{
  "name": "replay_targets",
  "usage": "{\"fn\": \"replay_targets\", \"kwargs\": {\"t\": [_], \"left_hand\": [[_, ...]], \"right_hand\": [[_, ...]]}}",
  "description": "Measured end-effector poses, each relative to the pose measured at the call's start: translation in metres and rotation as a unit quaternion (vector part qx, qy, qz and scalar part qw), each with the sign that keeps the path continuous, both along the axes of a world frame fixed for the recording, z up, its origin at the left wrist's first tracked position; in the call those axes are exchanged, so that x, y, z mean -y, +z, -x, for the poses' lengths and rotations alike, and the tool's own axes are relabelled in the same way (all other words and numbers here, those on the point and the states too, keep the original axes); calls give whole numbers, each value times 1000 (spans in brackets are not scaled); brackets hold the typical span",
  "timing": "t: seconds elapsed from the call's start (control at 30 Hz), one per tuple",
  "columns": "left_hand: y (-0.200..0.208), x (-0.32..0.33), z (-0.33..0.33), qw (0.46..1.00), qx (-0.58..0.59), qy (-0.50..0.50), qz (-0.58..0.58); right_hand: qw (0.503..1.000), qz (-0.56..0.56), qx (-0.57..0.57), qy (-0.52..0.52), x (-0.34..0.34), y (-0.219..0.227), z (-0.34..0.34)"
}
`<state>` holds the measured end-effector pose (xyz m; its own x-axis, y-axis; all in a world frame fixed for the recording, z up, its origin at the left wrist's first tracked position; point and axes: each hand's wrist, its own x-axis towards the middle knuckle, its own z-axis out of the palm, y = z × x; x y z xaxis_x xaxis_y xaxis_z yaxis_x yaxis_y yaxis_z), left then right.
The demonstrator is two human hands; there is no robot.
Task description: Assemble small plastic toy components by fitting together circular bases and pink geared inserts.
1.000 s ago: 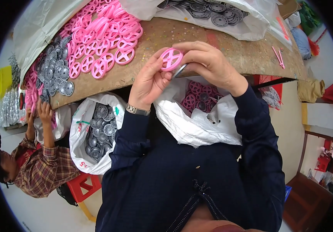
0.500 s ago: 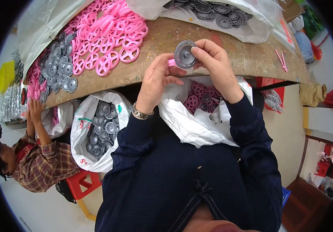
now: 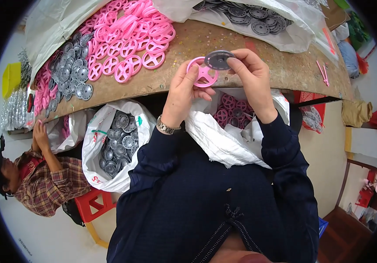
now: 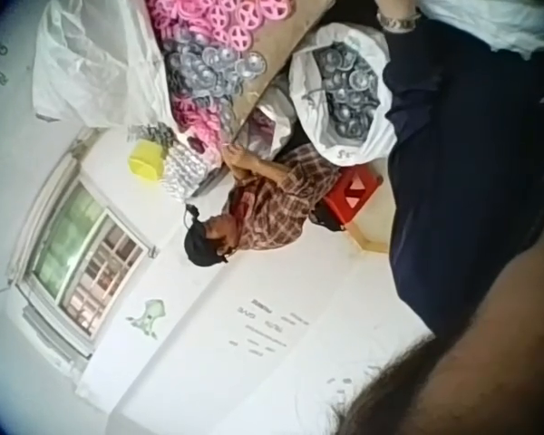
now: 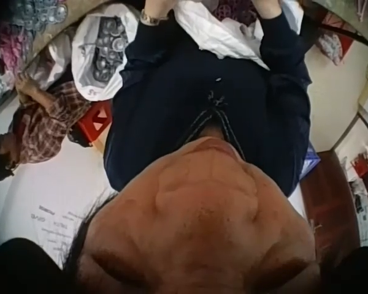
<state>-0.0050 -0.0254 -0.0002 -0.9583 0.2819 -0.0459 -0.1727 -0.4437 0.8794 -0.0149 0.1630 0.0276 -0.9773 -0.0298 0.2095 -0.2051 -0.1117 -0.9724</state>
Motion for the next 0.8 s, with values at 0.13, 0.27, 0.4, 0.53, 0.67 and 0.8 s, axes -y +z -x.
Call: {"fn": "replay_targets", "kwargs": {"t": [0.13,0.27,0.4,0.53,0.67,0.8], "left_hand": [[-2,4,-1,999,25,-19,-30],[-8,7,1,993,41,-63,-91],[-8,8,1,985,55,-93,-134],[-5,10,0,985,53,-114,-116],[2,10,-1,994,36,-76,-65],[8,5,-2,998,-1,-57,1]], "right_hand": [[913,-247,-311,-92,-5,1,5],[836,-367,-401,-75,-8,3,-1],[812,-406,-412,-77,-6,-4,-5],[790,-416,-443,-80,-4,-4,-7],[795,-431,-421,-66,-1,-6,-13],[861,-353,-360,-63,-2,-2,-16]]}}
